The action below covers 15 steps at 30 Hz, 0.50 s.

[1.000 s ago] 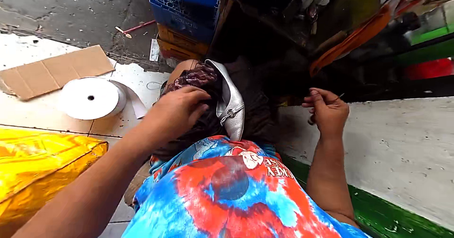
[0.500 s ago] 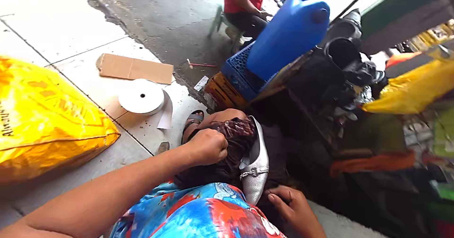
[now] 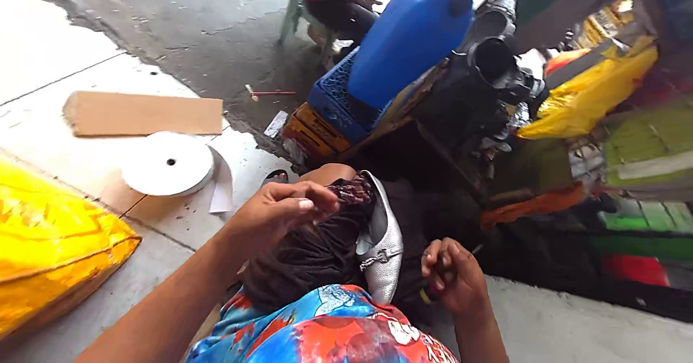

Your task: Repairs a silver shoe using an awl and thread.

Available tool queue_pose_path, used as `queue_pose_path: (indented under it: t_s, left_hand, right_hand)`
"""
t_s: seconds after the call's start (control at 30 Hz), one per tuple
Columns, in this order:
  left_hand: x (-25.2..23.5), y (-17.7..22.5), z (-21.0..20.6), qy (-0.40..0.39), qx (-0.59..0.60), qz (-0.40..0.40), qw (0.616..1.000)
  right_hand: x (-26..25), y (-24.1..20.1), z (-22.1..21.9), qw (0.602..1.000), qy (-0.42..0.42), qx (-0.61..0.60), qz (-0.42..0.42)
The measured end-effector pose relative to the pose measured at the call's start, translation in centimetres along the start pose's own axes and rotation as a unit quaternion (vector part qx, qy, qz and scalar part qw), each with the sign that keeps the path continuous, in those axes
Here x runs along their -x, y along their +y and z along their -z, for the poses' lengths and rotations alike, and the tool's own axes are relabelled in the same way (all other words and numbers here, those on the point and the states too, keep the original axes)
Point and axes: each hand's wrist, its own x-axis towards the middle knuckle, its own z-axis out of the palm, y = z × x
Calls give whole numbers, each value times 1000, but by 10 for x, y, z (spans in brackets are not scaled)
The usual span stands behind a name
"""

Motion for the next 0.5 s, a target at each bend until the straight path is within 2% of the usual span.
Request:
queue_pose_path:
  t_s: [0.03, 0.07, 0.1, 0.13, 0.17, 0.2, 0.27, 0.3, 0.37, 0.43, 0.5]
  left_hand:
    - [-3, 3, -8, -48, 56, 5, 997]
    - [-6, 3, -17, -75, 52, 15, 996]
    - [-8, 1, -24, -77, -16, 25, 997]
    - [-9, -2, -29, -72, -140, 27, 987]
    - [-12, -5, -33, -78, -296, 22, 952]
    - [-14, -9, -36, -98, -426, 17, 899]
    - [-15, -20, -40, -149, -556, 28, 817]
    - [-14, -23, -40, -171, -587, 35, 791]
    - [-8, -31, -35, -192, -625, -13, 756]
    - [-3, -30, -27, -195, -624, -63, 754]
    - [1, -19, -16, -202, -609, -78, 763]
  right_hand:
    - [1, -3, -4, 999, 34, 21, -17]
    - [4, -7, -9, 992, 83, 87, -42]
    - [5, -11, -14, 974, 114, 177, -81]
    - [5, -13, -17, 951, 117, 256, -123]
    - [5, -13, -19, 931, 103, 313, -160]
    - [6, -11, -21, 915, 79, 350, -184]
    - [8, -5, -26, 900, 28, 389, -195]
    - [8, -1, -27, 898, 8, 399, -184]
    - [9, 7, -29, 898, -15, 416, -142]
    - [11, 15, -29, 894, -30, 434, -110]
    - [11, 22, -29, 892, -39, 440, -95]
